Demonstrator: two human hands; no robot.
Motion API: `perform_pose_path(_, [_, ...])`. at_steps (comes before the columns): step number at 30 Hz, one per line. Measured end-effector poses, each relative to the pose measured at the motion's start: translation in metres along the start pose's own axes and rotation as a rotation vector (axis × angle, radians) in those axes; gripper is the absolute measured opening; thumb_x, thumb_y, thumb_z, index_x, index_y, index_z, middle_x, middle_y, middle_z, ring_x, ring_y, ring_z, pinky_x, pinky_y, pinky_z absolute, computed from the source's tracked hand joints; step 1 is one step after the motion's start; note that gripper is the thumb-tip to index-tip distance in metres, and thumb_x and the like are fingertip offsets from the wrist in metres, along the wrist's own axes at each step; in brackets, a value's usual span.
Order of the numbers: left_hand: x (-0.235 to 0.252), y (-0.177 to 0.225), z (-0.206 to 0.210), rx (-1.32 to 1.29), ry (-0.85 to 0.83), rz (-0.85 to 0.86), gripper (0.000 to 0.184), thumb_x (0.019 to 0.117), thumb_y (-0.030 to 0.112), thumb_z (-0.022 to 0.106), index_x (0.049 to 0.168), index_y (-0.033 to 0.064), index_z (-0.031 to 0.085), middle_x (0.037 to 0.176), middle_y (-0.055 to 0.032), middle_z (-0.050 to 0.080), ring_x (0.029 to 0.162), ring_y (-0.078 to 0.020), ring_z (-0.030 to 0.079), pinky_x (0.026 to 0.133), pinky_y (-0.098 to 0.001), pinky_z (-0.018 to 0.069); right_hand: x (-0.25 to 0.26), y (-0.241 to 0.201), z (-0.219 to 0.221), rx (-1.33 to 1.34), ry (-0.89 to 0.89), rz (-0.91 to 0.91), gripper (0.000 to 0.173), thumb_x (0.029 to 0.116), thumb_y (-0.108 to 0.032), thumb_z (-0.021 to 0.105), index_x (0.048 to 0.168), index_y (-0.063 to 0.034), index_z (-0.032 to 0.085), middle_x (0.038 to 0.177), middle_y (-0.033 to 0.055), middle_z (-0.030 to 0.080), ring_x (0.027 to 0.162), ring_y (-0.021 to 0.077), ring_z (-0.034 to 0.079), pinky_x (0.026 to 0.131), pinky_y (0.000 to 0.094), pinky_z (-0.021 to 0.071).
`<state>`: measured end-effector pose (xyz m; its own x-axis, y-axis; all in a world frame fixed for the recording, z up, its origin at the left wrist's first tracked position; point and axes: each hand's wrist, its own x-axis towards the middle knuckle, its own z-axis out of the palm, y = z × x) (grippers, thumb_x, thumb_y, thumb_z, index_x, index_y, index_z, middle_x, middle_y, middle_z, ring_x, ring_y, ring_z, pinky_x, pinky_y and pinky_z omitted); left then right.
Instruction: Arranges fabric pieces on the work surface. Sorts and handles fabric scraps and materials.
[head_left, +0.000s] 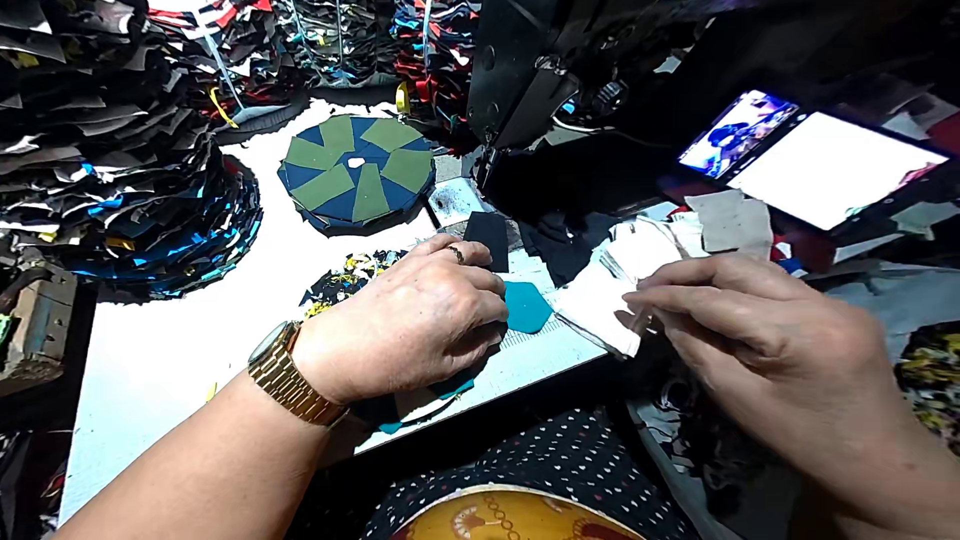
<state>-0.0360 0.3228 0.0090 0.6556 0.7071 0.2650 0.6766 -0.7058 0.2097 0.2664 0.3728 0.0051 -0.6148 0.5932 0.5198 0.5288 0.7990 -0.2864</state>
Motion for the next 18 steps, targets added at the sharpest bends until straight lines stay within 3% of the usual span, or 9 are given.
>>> perform_pose_path(6, [0.001, 0.001, 0.001, 0.004, 0.008, 0.006, 0.026, 0.1003, 0.027, 0.057, 0.112, 0.0140, 0.077, 0.124, -0.0030, 0.072, 0.135, -0.0287, 0.055, 0.118, -0.0539, 0.0352, -0.011, 0.021, -0.001, 0.038, -0.138, -0.079, 0.026, 0.0938, -0.014, 0.057, 0.105, -0.0074, 0.079, 0.113, 0.0072, 0.071, 0.111, 0.0198, 0.066, 0.096, 0.0345, 0.0556])
perform_pose_path(12, [0.000, -0.001, -0.003, 0.007, 0.052, -0.012, 0.026, 0.1011, 0.024, 0.057, 0.114, 0.0117, 0.076, 0.125, -0.0060, 0.071, 0.135, -0.0296, 0.055, 0.118, -0.0541, 0.0354, -0.011, 0.013, -0.005, 0.008, -0.138, -0.086, 0.029, 0.0966, -0.019, 0.054, 0.106, -0.0070, 0.078, 0.111, 0.0082, 0.070, 0.106, 0.0199, 0.066, 0.091, 0.0346, 0.0558])
perform_pose_path(18, [0.000, -0.002, -0.002, 0.007, 0.076, -0.008, 0.026, 0.1014, 0.021, 0.056, 0.114, 0.0108, 0.076, 0.124, -0.0066, 0.072, 0.133, -0.0296, 0.057, 0.117, -0.0536, 0.0367, -0.009, 0.014, 0.002, 0.023, -0.134, -0.144, 0.022, 0.0948, -0.017, 0.058, 0.096, -0.0062, 0.078, 0.105, 0.0079, 0.071, 0.104, 0.0211, 0.067, 0.090, 0.0344, 0.0562])
